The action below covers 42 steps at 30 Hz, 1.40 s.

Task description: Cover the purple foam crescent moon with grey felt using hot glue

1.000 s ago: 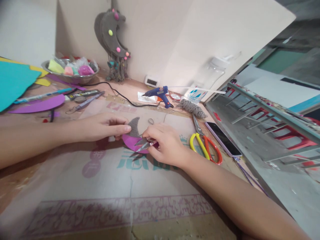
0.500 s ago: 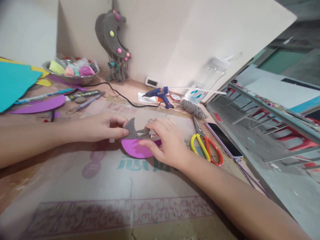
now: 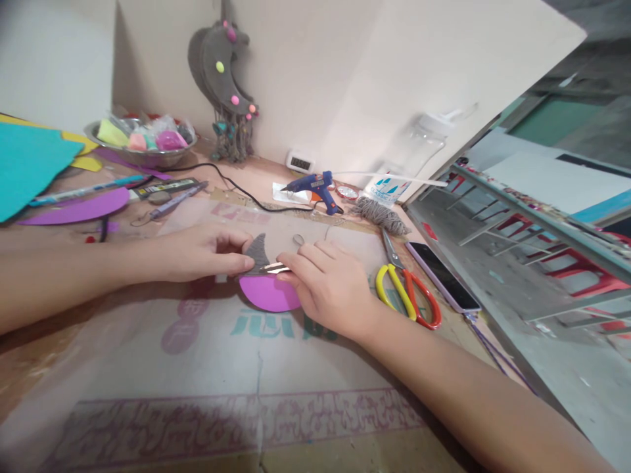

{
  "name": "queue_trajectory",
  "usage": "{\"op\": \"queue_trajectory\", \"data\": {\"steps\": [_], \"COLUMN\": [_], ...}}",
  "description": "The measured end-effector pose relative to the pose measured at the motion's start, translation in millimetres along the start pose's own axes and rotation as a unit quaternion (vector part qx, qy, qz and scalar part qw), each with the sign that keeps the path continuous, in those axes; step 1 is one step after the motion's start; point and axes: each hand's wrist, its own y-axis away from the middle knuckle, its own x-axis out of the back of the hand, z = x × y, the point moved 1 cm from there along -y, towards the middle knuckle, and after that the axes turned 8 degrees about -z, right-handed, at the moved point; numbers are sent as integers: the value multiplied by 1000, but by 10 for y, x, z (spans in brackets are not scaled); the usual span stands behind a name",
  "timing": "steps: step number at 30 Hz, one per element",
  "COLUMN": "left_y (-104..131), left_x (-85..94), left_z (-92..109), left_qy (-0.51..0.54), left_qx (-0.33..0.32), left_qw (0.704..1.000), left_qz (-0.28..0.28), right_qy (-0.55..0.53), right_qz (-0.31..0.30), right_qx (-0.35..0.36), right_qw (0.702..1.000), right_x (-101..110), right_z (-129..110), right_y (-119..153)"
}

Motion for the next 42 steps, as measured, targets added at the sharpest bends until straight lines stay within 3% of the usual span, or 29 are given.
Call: {"op": "queue_trajectory", "data": {"steps": [24, 33, 42], "left_y": [15, 9, -4], "left_x": [-7, -13, -7], "left_z": [23, 27, 33], "left_qy": [-13, 3, -38], "left_qx": [-1, 1, -22], "left_qw": [1000, 1000, 999], "left_qz": [-3, -1, -1], "right_qy": [-17, -101, -175], "right_qz": [-18, -10, -11], "right_qx": [-1, -46, -12], "right_qw": [1000, 994, 984], "right_x": [-6, 5, -51], "right_z": [-11, -28, 1], "right_y": [-20, -29, -23]}}
